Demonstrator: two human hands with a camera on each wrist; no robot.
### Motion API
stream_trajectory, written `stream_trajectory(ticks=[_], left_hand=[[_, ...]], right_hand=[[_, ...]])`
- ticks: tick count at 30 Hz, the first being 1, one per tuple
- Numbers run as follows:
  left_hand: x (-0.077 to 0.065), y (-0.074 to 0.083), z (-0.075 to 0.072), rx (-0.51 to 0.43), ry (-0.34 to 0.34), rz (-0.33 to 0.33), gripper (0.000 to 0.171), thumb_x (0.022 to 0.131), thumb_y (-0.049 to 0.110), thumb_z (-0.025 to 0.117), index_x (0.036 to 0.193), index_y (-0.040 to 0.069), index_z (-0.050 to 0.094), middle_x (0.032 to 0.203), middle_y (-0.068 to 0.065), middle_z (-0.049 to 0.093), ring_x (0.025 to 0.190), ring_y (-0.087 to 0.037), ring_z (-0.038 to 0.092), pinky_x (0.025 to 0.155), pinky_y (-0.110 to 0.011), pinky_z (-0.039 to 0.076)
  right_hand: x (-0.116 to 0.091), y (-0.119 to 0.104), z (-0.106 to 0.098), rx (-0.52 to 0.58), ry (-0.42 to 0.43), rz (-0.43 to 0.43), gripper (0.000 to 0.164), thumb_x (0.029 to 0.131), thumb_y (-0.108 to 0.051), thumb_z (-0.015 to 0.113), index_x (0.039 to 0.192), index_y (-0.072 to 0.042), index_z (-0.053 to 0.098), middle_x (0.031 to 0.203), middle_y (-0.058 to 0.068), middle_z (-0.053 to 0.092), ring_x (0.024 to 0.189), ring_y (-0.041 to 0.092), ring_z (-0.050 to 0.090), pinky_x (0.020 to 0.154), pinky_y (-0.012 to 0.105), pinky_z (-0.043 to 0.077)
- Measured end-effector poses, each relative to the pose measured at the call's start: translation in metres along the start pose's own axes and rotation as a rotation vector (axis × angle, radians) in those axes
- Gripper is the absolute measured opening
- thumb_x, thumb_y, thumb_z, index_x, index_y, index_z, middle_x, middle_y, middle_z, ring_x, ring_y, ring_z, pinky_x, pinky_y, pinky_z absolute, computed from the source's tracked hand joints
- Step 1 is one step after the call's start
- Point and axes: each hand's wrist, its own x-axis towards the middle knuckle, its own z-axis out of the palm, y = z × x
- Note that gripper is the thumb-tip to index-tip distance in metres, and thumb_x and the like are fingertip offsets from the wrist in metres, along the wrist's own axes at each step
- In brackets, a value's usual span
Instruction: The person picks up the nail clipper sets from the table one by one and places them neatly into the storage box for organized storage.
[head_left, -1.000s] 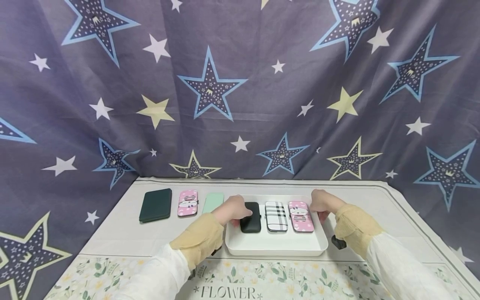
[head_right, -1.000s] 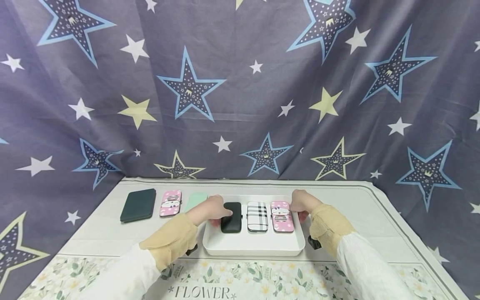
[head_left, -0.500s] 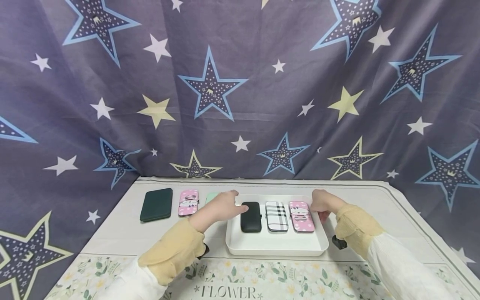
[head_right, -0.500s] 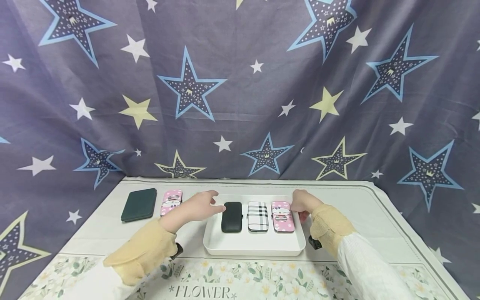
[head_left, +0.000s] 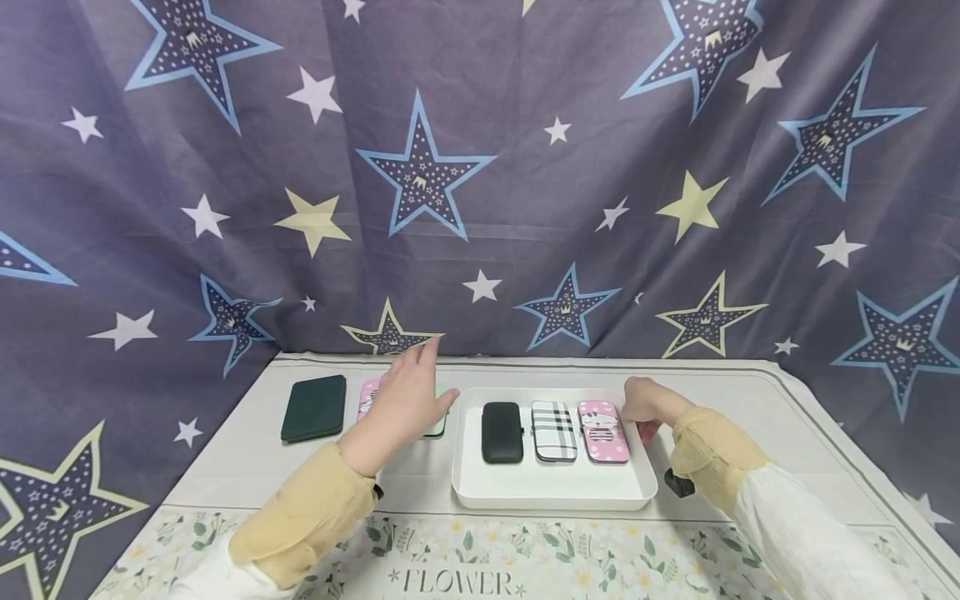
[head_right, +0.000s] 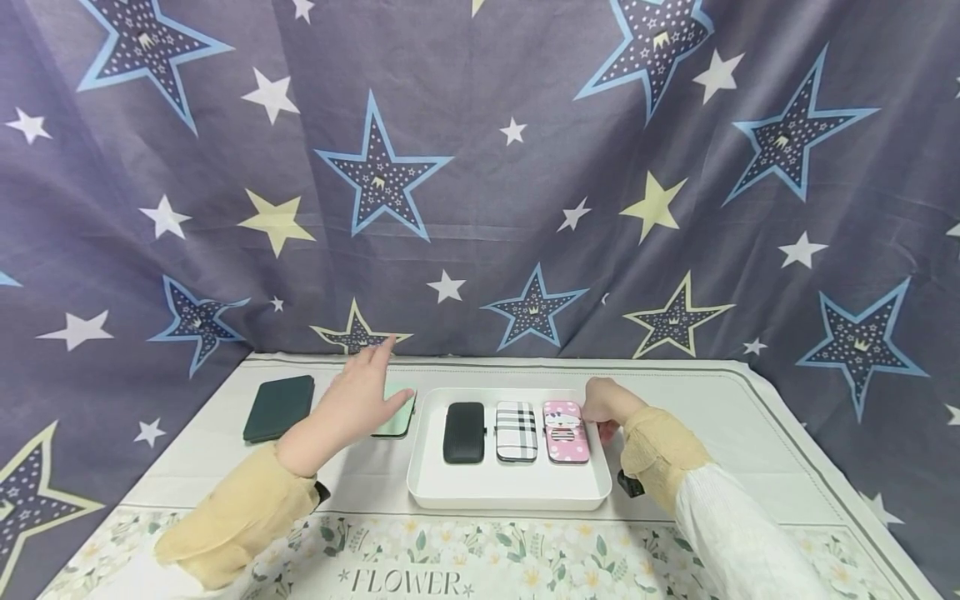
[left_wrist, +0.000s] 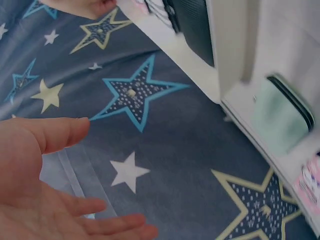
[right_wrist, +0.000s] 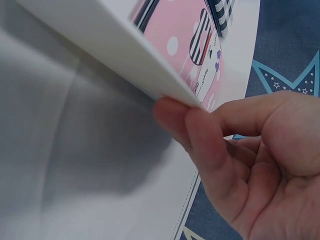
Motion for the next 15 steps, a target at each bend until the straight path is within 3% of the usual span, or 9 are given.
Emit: stream_trajectory(ticks=[8, 15], left_hand=[[0.005, -0.028, -0.001, 0.078, 0.184, 0.038, 0.096, 0.084, 0.042, 0.069, 0.151, 0.006, 0.01, 0.146, -0.032, 0.023, 0.135, -0.048, 0.025, 0.106, -0.063, 0.027], [0.018, -0.053, 0.013, 0.028, 0.173, -0.008, 0.096, 0.085, 0.042, 0.068, 0.151, 0.004, 0.009, 0.15, -0.033, 0.012, 0.137, -0.051, 0.014, 0.107, -0.066, 0.022]], right_hand=[[0.001, 0.002, 0.002, 0.003, 0.006, -0.019, 0.029, 0.074, 0.007, 0.051, 0.1, 0.021, 0.05, 0.057, 0.017, 0.062, 0.041, 0.016, 0.06, 0.046, 0.028, 0.055], [0.002, 0.004, 0.001, -0.013, 0.008, -0.016, 0.041, 0.075, 0.006, 0.051, 0.111, 0.025, 0.045, 0.059, 0.016, 0.063, 0.042, 0.016, 0.061, 0.046, 0.027, 0.055]])
